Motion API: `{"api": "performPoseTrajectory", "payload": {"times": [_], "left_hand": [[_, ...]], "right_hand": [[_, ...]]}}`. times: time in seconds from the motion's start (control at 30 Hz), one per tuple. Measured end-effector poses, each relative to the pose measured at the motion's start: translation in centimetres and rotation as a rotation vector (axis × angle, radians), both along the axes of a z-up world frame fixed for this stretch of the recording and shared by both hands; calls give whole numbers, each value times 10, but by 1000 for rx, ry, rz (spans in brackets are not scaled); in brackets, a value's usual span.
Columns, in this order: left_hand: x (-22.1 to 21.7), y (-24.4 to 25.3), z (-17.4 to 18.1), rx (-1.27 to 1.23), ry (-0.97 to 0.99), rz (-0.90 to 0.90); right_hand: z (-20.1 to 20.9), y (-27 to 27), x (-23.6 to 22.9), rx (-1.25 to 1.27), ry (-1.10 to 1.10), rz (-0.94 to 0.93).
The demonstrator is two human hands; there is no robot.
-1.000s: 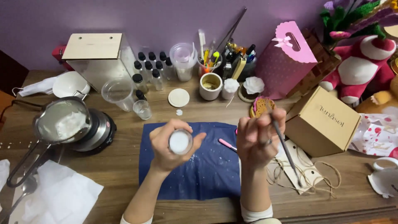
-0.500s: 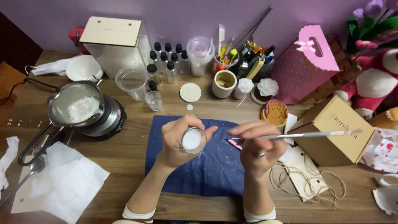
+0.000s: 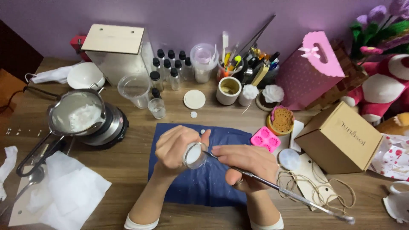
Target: The person is using a fine-tipped tool to clean and detail small molded wax pieces on a blue work mat.
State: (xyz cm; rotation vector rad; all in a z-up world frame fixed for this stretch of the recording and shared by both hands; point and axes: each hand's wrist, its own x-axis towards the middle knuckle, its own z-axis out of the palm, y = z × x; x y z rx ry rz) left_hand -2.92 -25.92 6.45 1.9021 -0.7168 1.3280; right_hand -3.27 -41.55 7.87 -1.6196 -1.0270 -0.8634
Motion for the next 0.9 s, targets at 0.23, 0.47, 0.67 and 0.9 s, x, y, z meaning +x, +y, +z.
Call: {"api": "performPoseTrajectory", "payload": {"times": [0.23,0.47,0.67,0.9], "left_hand": [[-3,2,2,14,0,38],[-3,1,5,19,-8,15],[-5,0,2,7,-9,14],[-7,-1,5,39,5,2]], "right_hand": [[-9,4,-3,-55,-38,-118],[-9,11,-3,-35,-37,-172],[-6,12,-5,-59,-96,-198],[-3,9,-7,-82,-83,-190]]}}
